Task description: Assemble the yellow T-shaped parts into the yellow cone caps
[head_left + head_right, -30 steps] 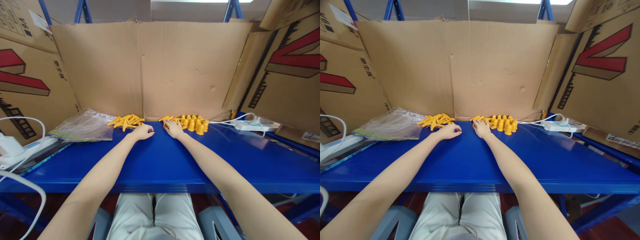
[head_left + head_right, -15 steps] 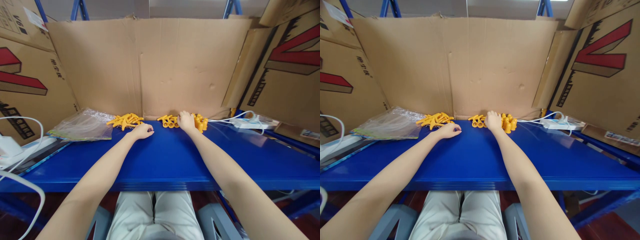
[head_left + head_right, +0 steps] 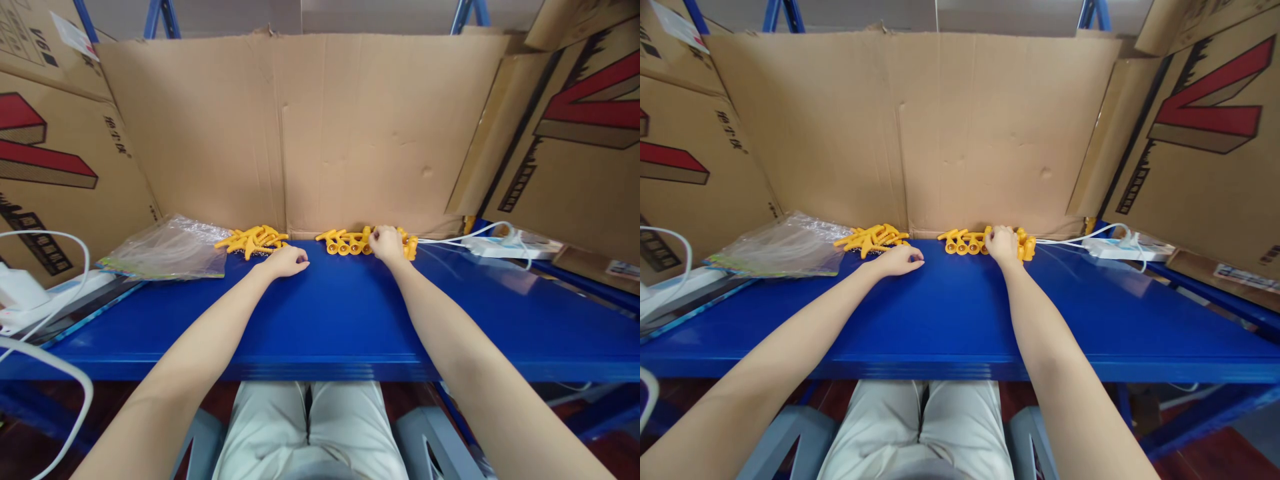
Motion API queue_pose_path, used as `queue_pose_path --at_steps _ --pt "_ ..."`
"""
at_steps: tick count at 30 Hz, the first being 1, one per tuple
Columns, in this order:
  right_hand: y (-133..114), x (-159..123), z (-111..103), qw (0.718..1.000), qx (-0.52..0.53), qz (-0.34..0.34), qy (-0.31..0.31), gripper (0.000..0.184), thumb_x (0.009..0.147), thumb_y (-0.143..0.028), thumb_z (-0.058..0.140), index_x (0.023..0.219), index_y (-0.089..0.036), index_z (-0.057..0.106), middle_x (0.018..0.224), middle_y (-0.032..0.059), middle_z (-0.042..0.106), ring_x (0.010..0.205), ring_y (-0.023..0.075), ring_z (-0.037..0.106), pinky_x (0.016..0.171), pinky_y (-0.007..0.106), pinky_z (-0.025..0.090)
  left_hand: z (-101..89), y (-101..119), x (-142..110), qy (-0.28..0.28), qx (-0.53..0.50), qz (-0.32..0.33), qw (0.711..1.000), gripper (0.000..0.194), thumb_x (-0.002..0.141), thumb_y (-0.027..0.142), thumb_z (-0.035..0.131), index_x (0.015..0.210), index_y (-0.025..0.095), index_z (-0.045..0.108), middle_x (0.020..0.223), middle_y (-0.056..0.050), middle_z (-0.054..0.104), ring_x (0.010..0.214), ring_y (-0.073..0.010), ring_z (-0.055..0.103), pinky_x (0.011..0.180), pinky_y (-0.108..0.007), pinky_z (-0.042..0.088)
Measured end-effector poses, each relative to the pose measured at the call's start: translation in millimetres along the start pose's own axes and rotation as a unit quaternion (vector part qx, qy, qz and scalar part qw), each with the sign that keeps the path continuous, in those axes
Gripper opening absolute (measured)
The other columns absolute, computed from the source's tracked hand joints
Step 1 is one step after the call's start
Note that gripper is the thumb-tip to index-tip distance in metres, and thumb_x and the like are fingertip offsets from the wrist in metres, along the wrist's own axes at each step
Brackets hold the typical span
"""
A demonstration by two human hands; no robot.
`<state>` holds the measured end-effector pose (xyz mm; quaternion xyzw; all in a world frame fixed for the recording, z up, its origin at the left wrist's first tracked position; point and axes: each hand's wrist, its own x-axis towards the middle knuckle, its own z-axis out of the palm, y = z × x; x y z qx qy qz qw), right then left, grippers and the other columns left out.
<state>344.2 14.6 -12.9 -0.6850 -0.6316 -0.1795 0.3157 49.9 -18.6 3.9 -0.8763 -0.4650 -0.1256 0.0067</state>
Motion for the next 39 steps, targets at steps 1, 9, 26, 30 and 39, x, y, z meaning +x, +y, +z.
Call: queue_pose_path --at_steps 1,9,26,30,39 --pt "1 2 1 1.0 0.025 0.011 0.007 0.019 0.083 -0.02 0.044 0.076 -0.017 0.061 0.09 0.0121 0.067 0.09 0.025 0.057 0.078 0.034 0.04 -0.3 0 0 -0.002 0.0 -0.001 1.0 0.03 0.083 0.037 0.051 0.098 0.019 0.07 0.098 -0.007 0.073 0.089 -0.0207 0.067 0.079 -0.029 0.05" --pt "-4 6 -7 0.972 0.197 0.125 -0.018 0.014 0.079 -0.02 0.049 0.066 -0.019 0.055 0.076 0.0066 0.067 0.076 0.0196 0.061 0.07 0.028 0.044 -1.7 2 -1 -0.006 0.001 0.0 1.0 0.031 0.083 0.037 0.051 0.098 0.019 0.07 0.097 -0.006 0.073 0.088 -0.0202 0.067 0.078 -0.028 0.05" --pt "2 15 10 0.971 0.08 0.016 -0.226 0.028 0.089 -0.026 0.049 0.069 -0.015 0.066 0.068 0.0087 0.064 0.075 0.0222 0.063 0.071 0.032 0.047 -0.1 4 0 -0.008 0.014 0.008 1.0 0.03 0.083 0.036 0.05 0.098 0.019 0.07 0.099 -0.007 0.073 0.089 -0.021 0.066 0.078 -0.029 0.05" --pt "5 14 14 0.973 0.083 0.0 -0.215 0.027 0.089 -0.026 0.049 0.071 -0.017 0.068 0.067 0.0094 0.064 0.074 0.0255 0.064 0.071 0.038 0.048 1.6 3 1 -0.009 0.011 0.012 1.0 0.03 0.082 0.036 0.05 0.096 0.019 0.07 0.1 -0.006 0.073 0.089 -0.0204 0.066 0.079 -0.029 0.05" --pt "2 -3 10 0.987 0.076 -0.005 -0.143 0.03 0.087 -0.024 0.041 0.076 -0.017 0.069 0.065 0.0108 0.064 0.07 0.0262 0.064 0.065 0.036 0.048 -13.9 -17 -6 0.086 0.063 -0.185 0.977 0.023 0.079 0.02 0.054 0.095 0.019 0.071 0.106 -0.011 0.071 0.105 -0.0282 0.062 0.092 -0.04 0.047"
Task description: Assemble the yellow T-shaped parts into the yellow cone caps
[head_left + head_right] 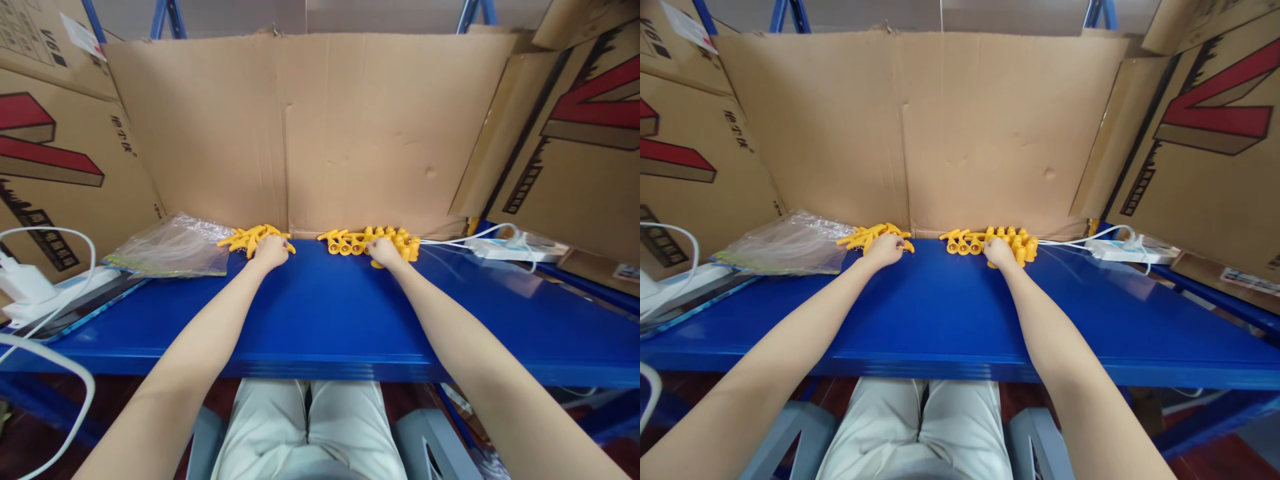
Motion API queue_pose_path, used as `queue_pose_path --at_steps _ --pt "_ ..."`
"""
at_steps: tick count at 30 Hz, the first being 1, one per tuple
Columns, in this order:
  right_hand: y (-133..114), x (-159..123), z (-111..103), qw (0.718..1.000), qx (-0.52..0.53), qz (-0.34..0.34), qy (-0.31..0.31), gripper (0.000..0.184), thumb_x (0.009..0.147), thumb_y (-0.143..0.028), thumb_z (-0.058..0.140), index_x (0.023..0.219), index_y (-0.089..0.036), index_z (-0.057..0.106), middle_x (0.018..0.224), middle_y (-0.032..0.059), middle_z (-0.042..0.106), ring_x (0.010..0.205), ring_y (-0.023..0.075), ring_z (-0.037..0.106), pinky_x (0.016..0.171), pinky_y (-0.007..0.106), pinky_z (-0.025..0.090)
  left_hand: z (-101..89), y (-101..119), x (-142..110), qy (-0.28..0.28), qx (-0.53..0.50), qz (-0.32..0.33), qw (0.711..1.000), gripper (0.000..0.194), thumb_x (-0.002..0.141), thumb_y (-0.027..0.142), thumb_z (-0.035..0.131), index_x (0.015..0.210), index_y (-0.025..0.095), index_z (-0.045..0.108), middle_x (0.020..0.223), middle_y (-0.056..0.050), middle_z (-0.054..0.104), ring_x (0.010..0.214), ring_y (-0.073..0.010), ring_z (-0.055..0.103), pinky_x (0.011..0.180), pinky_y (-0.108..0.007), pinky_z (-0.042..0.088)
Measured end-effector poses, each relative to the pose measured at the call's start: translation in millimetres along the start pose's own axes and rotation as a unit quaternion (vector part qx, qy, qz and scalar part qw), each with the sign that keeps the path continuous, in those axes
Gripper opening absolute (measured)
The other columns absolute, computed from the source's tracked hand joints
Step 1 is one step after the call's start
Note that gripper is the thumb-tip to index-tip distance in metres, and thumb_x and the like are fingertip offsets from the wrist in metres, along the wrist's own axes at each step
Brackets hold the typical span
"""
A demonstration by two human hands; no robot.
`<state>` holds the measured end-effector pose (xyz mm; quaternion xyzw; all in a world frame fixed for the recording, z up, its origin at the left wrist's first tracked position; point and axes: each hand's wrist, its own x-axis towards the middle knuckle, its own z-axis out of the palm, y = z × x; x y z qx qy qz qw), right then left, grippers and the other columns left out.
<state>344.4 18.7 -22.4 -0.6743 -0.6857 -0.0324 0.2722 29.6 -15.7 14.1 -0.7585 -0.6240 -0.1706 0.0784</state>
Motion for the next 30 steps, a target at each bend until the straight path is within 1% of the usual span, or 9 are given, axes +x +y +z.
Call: queue_pose_path --at_steps 3,5,7,12,16,18,20,25,30 --pt "-4 -2 -1 1.0 0.0 0.014 -0.008 0.03 0.087 -0.024 0.042 0.077 -0.018 0.069 0.068 0.011 0.065 0.074 0.0266 0.064 0.066 0.035 0.048 -3.3 -17 1 0.044 0.038 -0.086 0.995 0.023 0.078 0.021 0.058 0.098 0.016 0.068 0.121 -0.017 0.063 0.119 -0.0356 0.053 0.096 -0.05 0.043" --pt "-8 -5 -4 0.999 0.002 0.025 -0.026 0.03 0.087 -0.026 0.042 0.076 -0.017 0.068 0.071 0.0111 0.065 0.077 0.0264 0.064 0.066 0.034 0.048 -2.4 -26 1 0.025 0.036 -0.159 0.986 0.029 0.075 0.022 0.063 0.104 0.018 0.065 0.128 -0.017 0.059 0.122 -0.0384 0.05 0.094 -0.053 0.044" --pt "-11 -8 -8 0.999 0.005 0.036 -0.035 0.029 0.087 -0.026 0.043 0.074 -0.017 0.067 0.072 0.0109 0.066 0.076 0.026 0.064 0.064 0.034 0.048 -0.1 -31 1 0.002 0.019 -0.193 0.981 0.036 0.074 0.021 0.064 0.11 0.017 0.062 0.131 -0.019 0.055 0.122 -0.0401 0.05 0.092 -0.054 0.045" --pt "-23 -13 -17 0.997 0.048 0.06 -0.019 0.024 0.085 -0.03 0.052 0.067 -0.018 0.062 0.065 0.0081 0.064 0.066 0.0231 0.064 0.06 0.032 0.049 3.6 -38 2 0.019 -0.017 -0.184 0.983 0.026 0.078 0.02 0.063 0.103 0.012 0.062 0.126 -0.021 0.057 0.118 -0.0379 0.053 0.092 -0.049 0.045" --pt "-32 -17 -18 0.979 0.187 0.057 -0.051 0.021 0.084 -0.036 0.059 0.081 -0.015 0.065 0.068 0.0071 0.064 0.058 0.0193 0.062 0.056 0.032 0.051 2.8 -40 2 0.065 -0.034 -0.175 0.982 0.023 0.078 0.019 0.062 0.101 0.016 0.061 0.123 -0.016 0.058 0.117 -0.0355 0.053 0.093 -0.049 0.043" --pt "-36 -21 -16 0.966 0.248 0.012 -0.068 0.022 0.08 -0.032 0.065 0.092 -0.014 0.065 0.077 0.0081 0.067 0.064 0.0187 0.063 0.059 0.032 0.053 2.5 -38 2 0.087 -0.034 -0.153 0.984 0.023 0.08 0.015 0.056 0.103 0.018 0.06 0.123 -0.013 0.057 0.117 -0.0323 0.053 0.095 -0.046 0.043" --pt "-41 -24 -15 0.964 0.25 -0.021 -0.091 0.024 0.075 -0.027 0.069 0.095 -0.014 0.064 0.083 0.0071 0.068 0.07 0.0182 0.064 0.065 0.031 0.053 3.0 -34 3 0.097 -0.038 -0.112 0.988 0.025 0.082 0.013 0.049 0.105 0.019 0.059 0.124 -0.012 0.056 0.117 -0.0284 0.054 0.097 -0.041 0.043" --pt "-56 -33 -15 0.982 0.121 -0.028 -0.144 0.013 0.075 -0.025 0.068 0.084 -0.017 0.064 0.08 0.0021 0.066 0.073 0.0179 0.062 0.068 0.028 0.049 9.9 -20 7 0.074 -0.062 0.02 0.995 0.021 0.086 0.018 0.046 0.102 0.018 0.059 0.116 -0.011 0.06 0.115 -0.0239 0.054 0.098 -0.035 0.043" --pt "-65 -36 -12 0.984 0.01 -0.128 -0.123 0.021 0.081 -0.024 0.062 0.1 -0.015 0.063 0.098 0.0084 0.068 0.089 0.0221 0.064 0.077 0.029 0.047 17.1 -3 6 0.009 -0.058 0.139 0.989 0.019 0.086 0.027 0.046 0.091 0.019 0.062 0.1 -0.009 0.062 0.097 -0.0227 0.059 0.09 -0.035 0.046"
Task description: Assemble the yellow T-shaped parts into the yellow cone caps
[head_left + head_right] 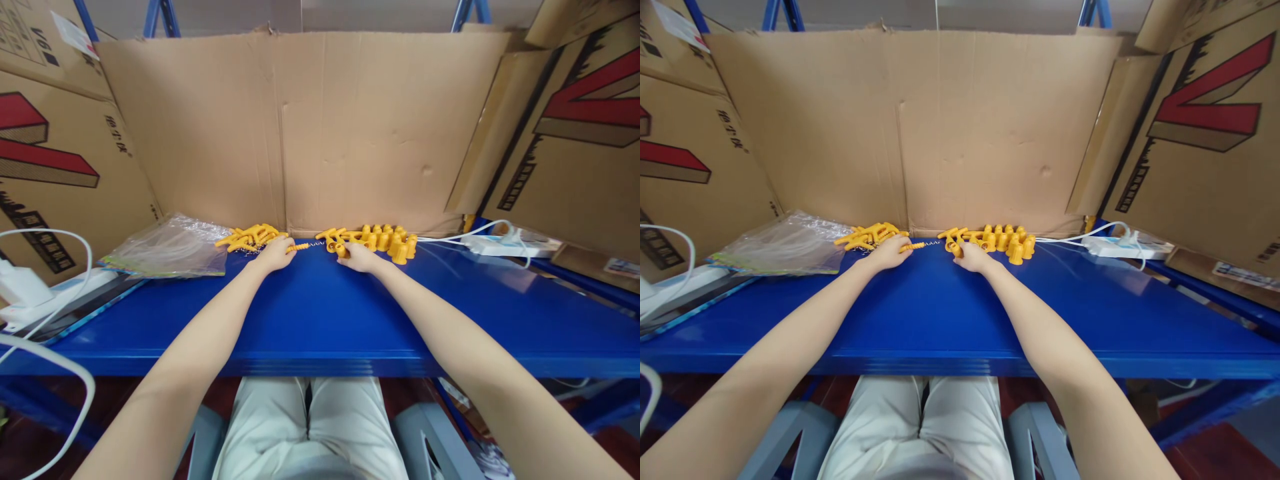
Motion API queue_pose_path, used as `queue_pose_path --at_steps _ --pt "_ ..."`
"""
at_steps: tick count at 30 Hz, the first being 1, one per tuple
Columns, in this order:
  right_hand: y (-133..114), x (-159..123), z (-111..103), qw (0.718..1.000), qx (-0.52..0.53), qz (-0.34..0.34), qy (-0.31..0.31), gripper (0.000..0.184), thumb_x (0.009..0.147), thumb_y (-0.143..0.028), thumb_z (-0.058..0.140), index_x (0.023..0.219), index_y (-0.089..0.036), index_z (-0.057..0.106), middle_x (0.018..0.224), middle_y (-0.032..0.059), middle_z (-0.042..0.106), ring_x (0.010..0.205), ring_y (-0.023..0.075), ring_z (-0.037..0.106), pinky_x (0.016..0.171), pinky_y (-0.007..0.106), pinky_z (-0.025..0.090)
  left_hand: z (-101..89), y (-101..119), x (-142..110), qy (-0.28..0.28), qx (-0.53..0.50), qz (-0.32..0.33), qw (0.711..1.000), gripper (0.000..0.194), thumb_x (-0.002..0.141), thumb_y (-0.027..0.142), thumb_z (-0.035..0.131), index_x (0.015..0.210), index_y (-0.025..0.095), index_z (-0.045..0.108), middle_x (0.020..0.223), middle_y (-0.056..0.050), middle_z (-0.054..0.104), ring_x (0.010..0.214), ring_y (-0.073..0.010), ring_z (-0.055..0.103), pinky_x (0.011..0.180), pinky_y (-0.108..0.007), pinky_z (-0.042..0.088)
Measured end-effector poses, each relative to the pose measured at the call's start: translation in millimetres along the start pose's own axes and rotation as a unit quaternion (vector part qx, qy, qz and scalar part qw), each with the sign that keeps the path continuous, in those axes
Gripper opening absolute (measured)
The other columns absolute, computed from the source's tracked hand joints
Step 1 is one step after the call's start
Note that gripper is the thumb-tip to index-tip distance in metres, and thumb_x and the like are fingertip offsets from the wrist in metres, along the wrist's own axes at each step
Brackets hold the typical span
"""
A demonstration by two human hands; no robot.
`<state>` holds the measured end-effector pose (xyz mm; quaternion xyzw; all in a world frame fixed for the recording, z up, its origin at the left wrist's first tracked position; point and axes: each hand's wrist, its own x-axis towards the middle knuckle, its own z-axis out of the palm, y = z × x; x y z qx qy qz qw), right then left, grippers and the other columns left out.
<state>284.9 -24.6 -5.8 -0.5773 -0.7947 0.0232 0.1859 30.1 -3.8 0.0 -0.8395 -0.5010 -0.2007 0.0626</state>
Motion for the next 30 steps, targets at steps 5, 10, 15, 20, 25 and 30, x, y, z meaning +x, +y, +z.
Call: queue_pose_path --at_steps 5,10,15,20,25,30 --pt "-6 -2 -3 0.997 -0.075 -0.02 0.01 0.028 0.081 -0.025 0.064 0.107 -0.017 0.064 0.111 0.0105 0.068 0.1 0.0259 0.063 0.082 0.032 0.047 2.2 11 -1 -0.014 0.001 0.028 1.0 0.019 0.085 0.028 0.046 0.088 0.018 0.062 0.096 -0.008 0.059 0.091 -0.0213 0.059 0.085 -0.033 0.047" --pt "-10 -6 -9 0.995 -0.083 -0.041 0.023 0.029 0.081 -0.024 0.064 0.11 -0.018 0.064 0.109 0.0085 0.069 0.099 0.0247 0.064 0.079 0.031 0.047 3.5 12 -1 -0.024 0.009 0.031 0.999 0.017 0.084 0.027 0.048 0.087 0.018 0.062 0.096 -0.008 0.058 0.089 -0.0209 0.059 0.084 -0.033 0.047" --pt "-2 -4 -11 0.998 -0.06 -0.03 0.021 0.026 0.079 -0.021 0.066 0.104 -0.016 0.065 0.1 0.0093 0.07 0.091 0.0237 0.065 0.075 0.03 0.047 5.3 5 0 -0.031 0.032 0.015 0.999 0.017 0.083 0.028 0.049 0.087 0.018 0.063 0.096 -0.008 0.059 0.088 -0.0215 0.06 0.081 -0.032 0.047" --pt "8 1 -8 0.998 0.012 -0.052 0.041 0.028 0.076 -0.019 0.069 0.103 -0.017 0.065 0.093 0.0059 0.07 0.082 0.0193 0.064 0.072 0.028 0.047 5.7 2 1 -0.031 0.039 0.007 0.999 0.015 0.081 0.027 0.051 0.086 0.019 0.063 0.094 -0.008 0.059 0.088 -0.0213 0.06 0.078 -0.031 0.047" --pt "8 5 1 0.99 0.096 -0.09 0.056 0.027 0.074 -0.017 0.071 0.1 -0.016 0.065 0.09 0.0039 0.069 0.08 0.0163 0.063 0.074 0.028 0.047 7.4 4 1 -0.013 0.005 0.02 1.0 0.015 0.081 0.027 0.052 0.084 0.018 0.064 0.095 -0.008 0.059 0.086 -0.0213 0.06 0.081 -0.033 0.048" --pt "3 7 5 0.983 0.123 -0.126 0.056 0.026 0.072 -0.016 0.071 0.098 -0.016 0.066 0.086 0.0023 0.067 0.075 0.0149 0.061 0.072 0.028 0.047 13.0 9 3 0.009 -0.09 0.078 0.993 0.015 0.077 0.031 0.06 0.082 0.018 0.065 0.101 -0.007 0.058 0.096 -0.021 0.059 0.091 -0.035 0.047"
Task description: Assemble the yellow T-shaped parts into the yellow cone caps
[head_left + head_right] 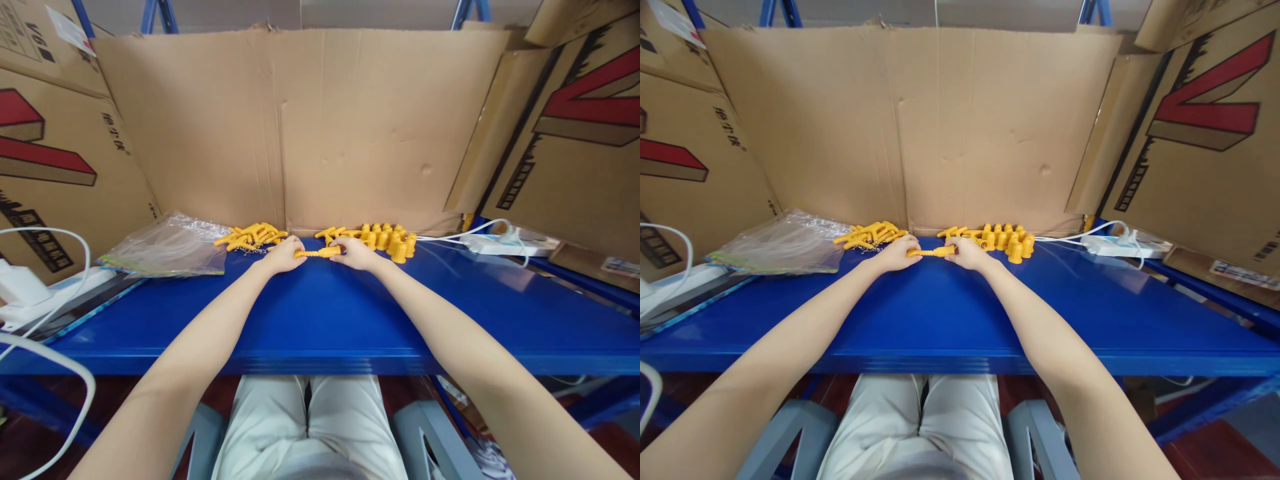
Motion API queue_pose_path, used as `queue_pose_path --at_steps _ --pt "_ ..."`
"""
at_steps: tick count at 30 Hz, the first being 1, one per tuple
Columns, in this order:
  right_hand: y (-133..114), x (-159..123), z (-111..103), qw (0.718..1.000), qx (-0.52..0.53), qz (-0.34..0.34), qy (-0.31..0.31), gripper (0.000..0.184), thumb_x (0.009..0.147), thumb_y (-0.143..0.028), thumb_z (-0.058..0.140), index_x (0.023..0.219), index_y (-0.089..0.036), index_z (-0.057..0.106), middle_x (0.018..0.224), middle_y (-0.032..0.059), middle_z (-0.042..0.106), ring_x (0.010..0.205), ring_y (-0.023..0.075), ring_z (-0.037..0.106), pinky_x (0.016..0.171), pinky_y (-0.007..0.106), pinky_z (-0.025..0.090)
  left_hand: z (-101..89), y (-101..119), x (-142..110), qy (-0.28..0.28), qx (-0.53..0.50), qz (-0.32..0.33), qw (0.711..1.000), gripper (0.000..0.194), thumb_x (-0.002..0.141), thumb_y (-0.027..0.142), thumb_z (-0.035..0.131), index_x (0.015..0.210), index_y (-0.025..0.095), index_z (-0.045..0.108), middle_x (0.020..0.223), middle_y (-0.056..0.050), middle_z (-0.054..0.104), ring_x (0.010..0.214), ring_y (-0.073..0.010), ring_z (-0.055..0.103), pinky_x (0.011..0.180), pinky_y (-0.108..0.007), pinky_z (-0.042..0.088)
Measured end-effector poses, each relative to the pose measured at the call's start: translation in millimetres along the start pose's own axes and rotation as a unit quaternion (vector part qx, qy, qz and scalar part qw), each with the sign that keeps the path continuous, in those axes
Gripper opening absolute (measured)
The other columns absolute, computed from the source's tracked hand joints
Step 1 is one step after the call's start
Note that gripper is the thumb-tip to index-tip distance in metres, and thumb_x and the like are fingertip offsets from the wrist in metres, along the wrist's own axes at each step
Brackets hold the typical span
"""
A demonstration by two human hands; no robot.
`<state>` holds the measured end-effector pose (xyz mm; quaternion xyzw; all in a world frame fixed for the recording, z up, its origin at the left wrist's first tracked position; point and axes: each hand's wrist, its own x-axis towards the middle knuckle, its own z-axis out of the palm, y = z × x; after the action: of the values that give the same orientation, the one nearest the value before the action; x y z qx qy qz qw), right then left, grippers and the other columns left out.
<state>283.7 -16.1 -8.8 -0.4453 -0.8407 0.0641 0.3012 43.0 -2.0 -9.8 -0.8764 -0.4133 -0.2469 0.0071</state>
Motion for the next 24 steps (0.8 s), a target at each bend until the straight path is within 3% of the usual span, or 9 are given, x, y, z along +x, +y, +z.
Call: queue_pose_path --at_steps 7,12,17,21,24 --pt "-7 -1 -4 1.0 0.019 0.013 0.013 0.026 0.07 -0.013 0.07 0.096 -0.015 0.066 0.086 0.003 0.068 0.076 0.0156 0.062 0.074 0.03 0.048 5.0 -13 5 0.037 -0.108 -0.016 0.993 0.029 0.068 0.034 0.071 0.091 0.017 0.065 0.101 -0.006 0.059 0.094 -0.0197 0.059 0.087 -0.036 0.05" --pt "-10 -2 -4 0.998 0.043 0.037 0.034 0.028 0.07 -0.015 0.073 0.098 -0.014 0.066 0.089 0.0041 0.069 0.077 0.0161 0.063 0.075 0.031 0.049 4.7 -16 7 0.047 -0.073 -0.025 0.996 0.028 0.063 0.023 0.072 0.09 0.018 0.066 0.101 -0.006 0.058 0.092 -0.0193 0.059 0.088 -0.036 0.049" --pt "-7 -1 -3 0.996 0.066 0.018 0.058 0.026 0.072 -0.019 0.073 0.097 -0.016 0.066 0.089 0.0041 0.069 0.076 0.016 0.063 0.075 0.031 0.05 0.9 -3 6 0.08 -0.026 -0.042 0.996 0.02 0.076 0.024 0.061 0.093 0.019 0.069 0.098 -0.006 0.065 0.099 -0.0213 0.061 0.094 -0.036 0.046" --pt "-6 -2 -4 0.996 0.059 0.027 0.053 0.027 0.073 -0.019 0.072 0.099 -0.015 0.066 0.092 0.0054 0.069 0.078 0.0164 0.063 0.077 0.032 0.05 -7.8 10 -1 0.045 -0.007 -0.075 0.996 0.031 0.082 0.032 0.054 0.107 0.02 0.068 0.101 -0.006 0.07 0.092 -0.0215 0.064 0.087 -0.033 0.047" --pt "-7 -2 -5 0.998 0.043 0.036 0.032 0.028 0.072 -0.017 0.072 0.099 -0.014 0.066 0.089 0.0048 0.068 0.078 0.0172 0.062 0.077 0.033 0.05 -14.4 18 -5 0.002 0.015 -0.096 0.995 0.034 0.08 0.039 0.056 0.107 0.022 0.068 0.085 -0.004 0.072 0.081 -0.0213 0.065 0.077 -0.031 0.048"
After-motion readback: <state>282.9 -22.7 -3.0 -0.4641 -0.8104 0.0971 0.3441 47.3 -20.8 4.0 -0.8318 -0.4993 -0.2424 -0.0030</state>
